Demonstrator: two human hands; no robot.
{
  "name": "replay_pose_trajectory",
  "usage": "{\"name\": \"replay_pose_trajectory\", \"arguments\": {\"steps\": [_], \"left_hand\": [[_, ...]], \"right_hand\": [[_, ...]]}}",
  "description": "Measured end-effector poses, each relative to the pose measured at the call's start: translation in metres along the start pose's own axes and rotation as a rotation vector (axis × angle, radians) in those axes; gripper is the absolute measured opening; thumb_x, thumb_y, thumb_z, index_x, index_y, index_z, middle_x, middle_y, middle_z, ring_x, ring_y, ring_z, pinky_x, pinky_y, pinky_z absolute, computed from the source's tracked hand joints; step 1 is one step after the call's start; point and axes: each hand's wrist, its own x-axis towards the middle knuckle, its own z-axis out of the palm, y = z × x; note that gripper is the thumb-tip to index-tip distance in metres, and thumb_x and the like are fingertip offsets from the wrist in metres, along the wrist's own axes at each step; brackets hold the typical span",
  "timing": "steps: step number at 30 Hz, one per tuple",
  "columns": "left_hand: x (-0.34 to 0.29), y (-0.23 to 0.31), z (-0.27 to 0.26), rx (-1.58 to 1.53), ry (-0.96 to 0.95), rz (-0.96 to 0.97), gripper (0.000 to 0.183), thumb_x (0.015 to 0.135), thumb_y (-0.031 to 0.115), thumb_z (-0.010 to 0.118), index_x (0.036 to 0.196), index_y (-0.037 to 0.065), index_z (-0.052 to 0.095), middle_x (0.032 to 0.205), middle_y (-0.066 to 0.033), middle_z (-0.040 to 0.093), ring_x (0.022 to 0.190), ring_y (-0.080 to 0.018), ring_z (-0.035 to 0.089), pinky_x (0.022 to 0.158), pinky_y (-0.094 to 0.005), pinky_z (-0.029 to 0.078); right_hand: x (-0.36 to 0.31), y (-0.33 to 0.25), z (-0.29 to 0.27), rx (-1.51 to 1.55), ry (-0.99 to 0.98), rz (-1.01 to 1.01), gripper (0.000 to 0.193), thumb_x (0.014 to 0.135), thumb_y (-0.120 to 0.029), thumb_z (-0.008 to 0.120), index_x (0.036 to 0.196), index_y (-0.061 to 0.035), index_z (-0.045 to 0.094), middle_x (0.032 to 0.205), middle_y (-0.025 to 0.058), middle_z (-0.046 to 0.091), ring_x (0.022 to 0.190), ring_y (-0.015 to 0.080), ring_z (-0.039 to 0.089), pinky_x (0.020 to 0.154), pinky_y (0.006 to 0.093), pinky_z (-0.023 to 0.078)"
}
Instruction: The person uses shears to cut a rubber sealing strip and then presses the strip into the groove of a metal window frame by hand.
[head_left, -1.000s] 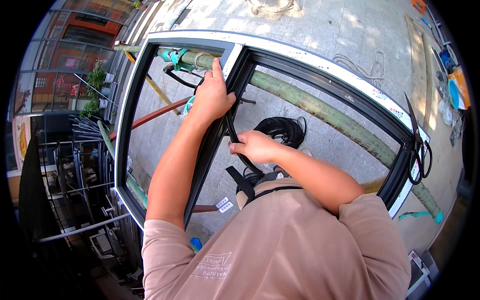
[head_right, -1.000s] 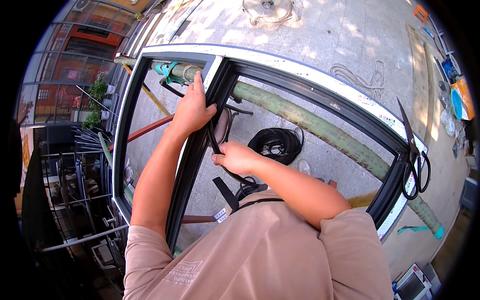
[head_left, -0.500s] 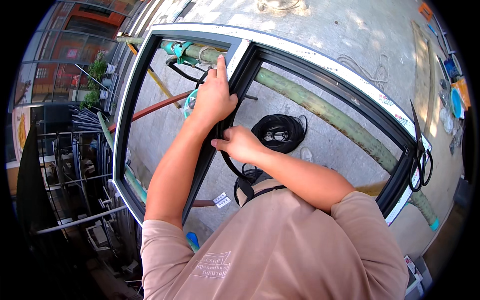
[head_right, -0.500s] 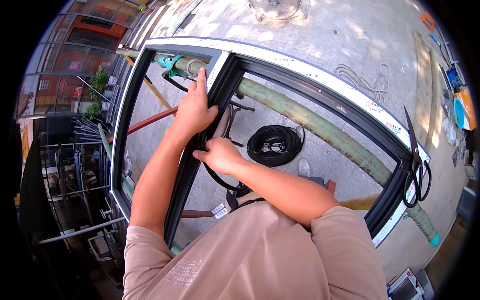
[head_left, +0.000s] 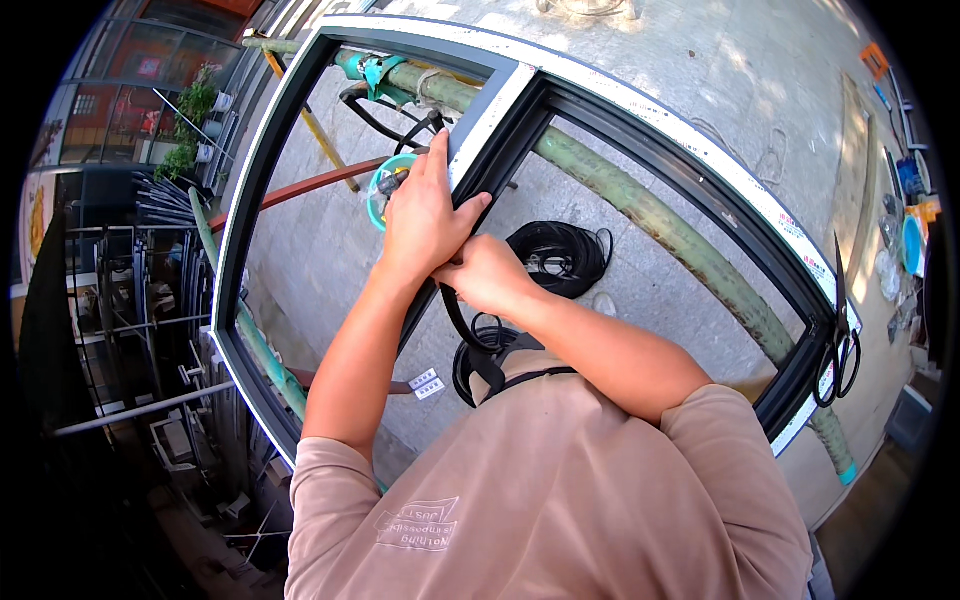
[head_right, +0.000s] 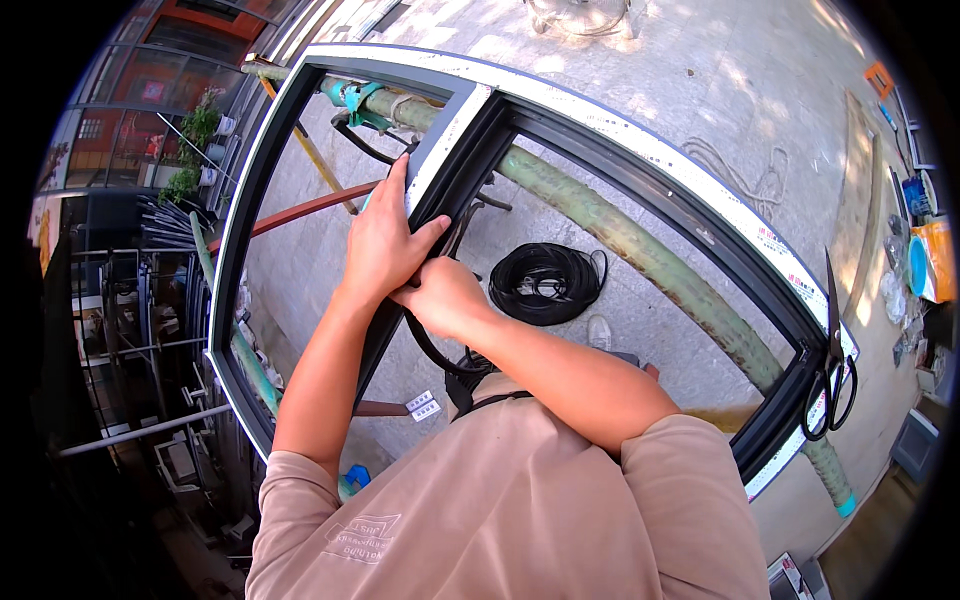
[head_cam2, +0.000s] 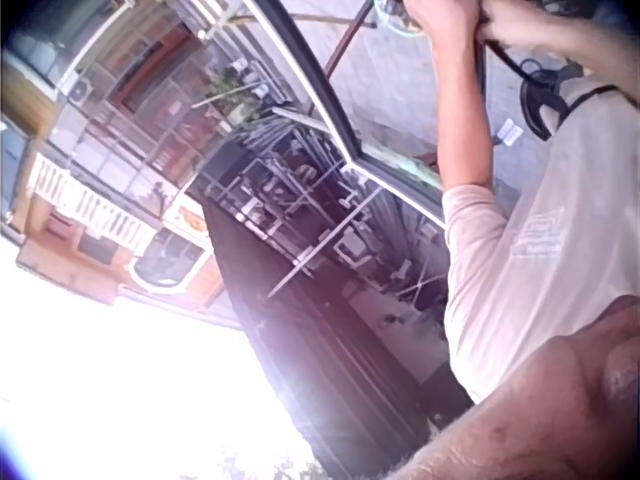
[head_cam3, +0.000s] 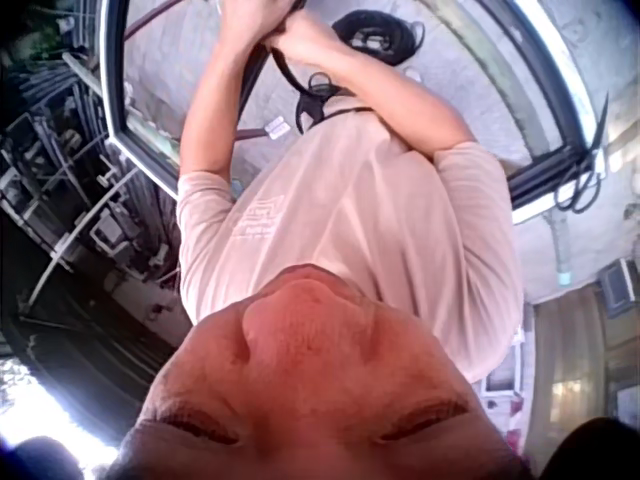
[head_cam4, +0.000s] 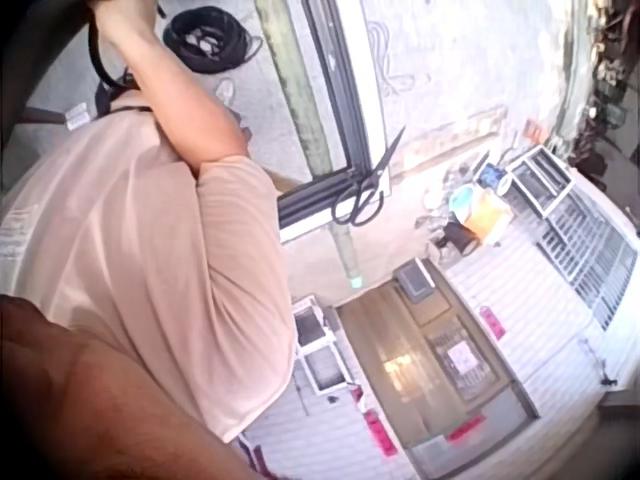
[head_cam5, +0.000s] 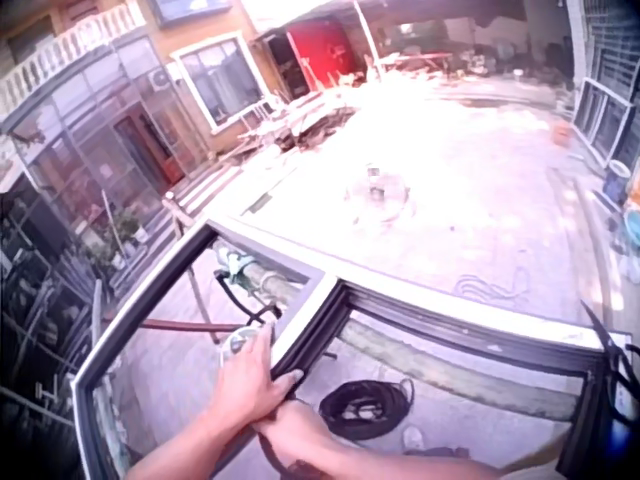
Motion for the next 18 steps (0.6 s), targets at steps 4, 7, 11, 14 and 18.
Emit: {"name": "replay_pose_trajectory", "arguments": {"steps": [4,7,11,14,18], "left_hand": [[0.001,0.002,-0.001,-0.024,-0.014,-0.050,0.105,0.089,0.042,0.094,0.173,0.004,0.043,0.143,-0.0296,0.073,0.131,-0.0470,0.073,0.109,-0.0556,0.059],[0.001,0.004,-0.002,-0.045,-0.017,-0.079,0.101,0.091,0.041,0.093,0.174,0.007,0.045,0.146,-0.0285,0.072,0.134,-0.0463,0.072,0.111,-0.0557,0.058],[0.001,0.007,-0.005,-0.065,-0.035,-0.103,0.098,0.093,0.041,0.091,0.173,0.009,0.046,0.149,-0.0276,0.072,0.135,-0.0459,0.072,0.112,-0.0560,0.057],[0.002,-0.002,-0.002,-0.077,0.010,-0.031,0.092,0.093,0.039,0.090,0.169,0.007,0.049,0.143,-0.0282,0.074,0.128,-0.0490,0.074,0.108,-0.0581,0.059],[0.005,0.002,-0.002,-0.117,-0.022,-0.135,0.090,0.094,0.038,0.089,0.171,0.010,0.051,0.152,-0.0261,0.072,0.139,-0.0451,0.071,0.115,-0.0552,0.055]], "right_hand": [[0.002,0.004,0.000,0.042,-0.013,0.008,0.043,0.099,-0.043,0.082,0.101,-0.0006,0.086,0.092,0.0223,0.082,0.089,0.0389,0.080,0.083,0.0502,0.061],[0.002,0.004,0.000,0.018,-0.017,0.014,0.038,0.100,-0.037,0.082,0.100,0.0006,0.085,0.084,0.0174,0.081,0.079,0.0321,0.079,0.076,0.0456,0.060],[-0.002,-0.005,-0.006,-0.016,-0.028,0.021,0.036,0.103,-0.034,0.083,0.100,0.0023,0.084,0.077,0.0123,0.079,0.068,0.0236,0.078,0.068,0.0403,0.059],[-0.005,0.003,-0.004,0.015,-0.025,0.037,0.050,0.103,-0.051,0.079,0.098,-0.0025,0.086,0.094,0.0220,0.083,0.095,0.0442,0.081,0.087,0.0546,0.060],[-0.005,0.008,-0.003,0.062,-0.045,0.064,0.049,0.104,-0.052,0.077,0.097,-0.0034,0.086,0.092,0.0208,0.083,0.093,0.0429,0.081,0.086,0.0545,0.059]]}}
